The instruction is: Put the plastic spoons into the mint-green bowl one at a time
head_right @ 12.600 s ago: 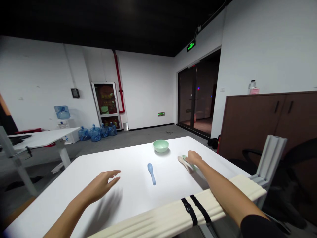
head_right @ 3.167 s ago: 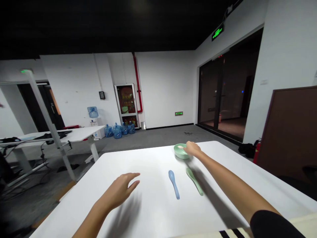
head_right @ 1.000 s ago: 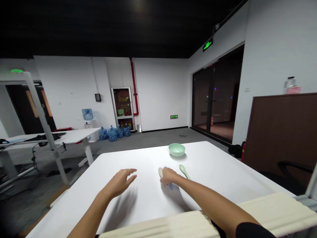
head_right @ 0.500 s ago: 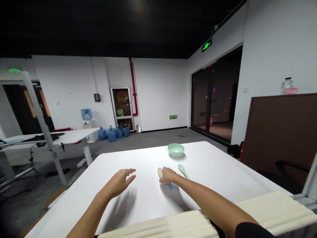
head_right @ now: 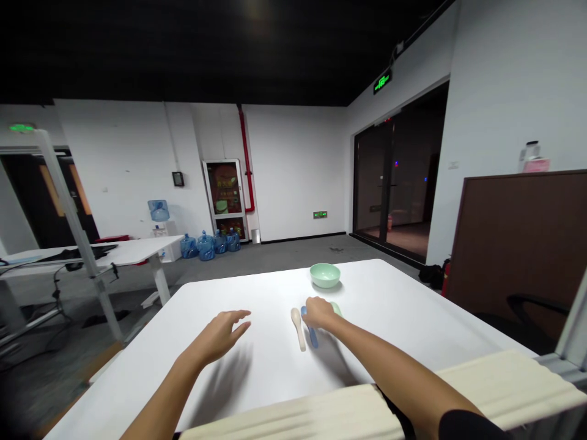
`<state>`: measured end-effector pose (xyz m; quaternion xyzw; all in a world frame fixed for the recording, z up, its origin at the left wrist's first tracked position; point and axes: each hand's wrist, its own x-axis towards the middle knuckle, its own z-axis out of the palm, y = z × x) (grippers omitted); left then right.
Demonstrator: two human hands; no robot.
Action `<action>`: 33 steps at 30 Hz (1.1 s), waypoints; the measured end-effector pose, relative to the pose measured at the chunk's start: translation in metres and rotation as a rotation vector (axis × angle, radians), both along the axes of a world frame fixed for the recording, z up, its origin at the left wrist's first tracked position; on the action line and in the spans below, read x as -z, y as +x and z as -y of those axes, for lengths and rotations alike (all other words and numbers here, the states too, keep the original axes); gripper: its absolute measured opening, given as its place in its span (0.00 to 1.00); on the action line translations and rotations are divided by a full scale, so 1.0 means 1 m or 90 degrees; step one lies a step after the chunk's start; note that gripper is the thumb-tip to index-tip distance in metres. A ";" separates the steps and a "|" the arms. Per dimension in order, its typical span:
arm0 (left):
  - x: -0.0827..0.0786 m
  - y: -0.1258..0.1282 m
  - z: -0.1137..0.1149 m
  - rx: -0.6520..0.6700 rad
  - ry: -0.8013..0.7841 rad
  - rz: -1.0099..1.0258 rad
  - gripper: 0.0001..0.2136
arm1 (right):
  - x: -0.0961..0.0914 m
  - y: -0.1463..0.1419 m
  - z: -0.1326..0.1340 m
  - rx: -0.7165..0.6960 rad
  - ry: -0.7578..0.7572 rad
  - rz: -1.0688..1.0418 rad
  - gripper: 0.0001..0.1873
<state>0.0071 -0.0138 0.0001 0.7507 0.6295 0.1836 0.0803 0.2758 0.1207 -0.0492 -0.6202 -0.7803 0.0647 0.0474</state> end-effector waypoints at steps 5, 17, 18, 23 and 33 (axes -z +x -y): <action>-0.001 0.001 0.000 0.004 -0.003 -0.010 0.25 | 0.017 0.001 -0.006 -0.015 -0.094 -0.007 0.09; -0.005 0.003 0.001 0.004 -0.010 -0.020 0.24 | -0.051 0.079 -0.035 0.110 -0.060 -0.158 0.09; -0.005 0.003 0.000 0.003 -0.010 -0.020 0.25 | -0.054 0.089 -0.037 0.125 -0.058 -0.161 0.09; -0.004 0.003 -0.001 0.001 -0.016 -0.015 0.25 | -0.047 0.128 -0.041 0.154 -0.040 -0.145 0.14; -0.001 0.001 -0.002 0.006 -0.012 -0.012 0.26 | -0.010 0.169 -0.043 0.232 -0.063 -0.072 0.08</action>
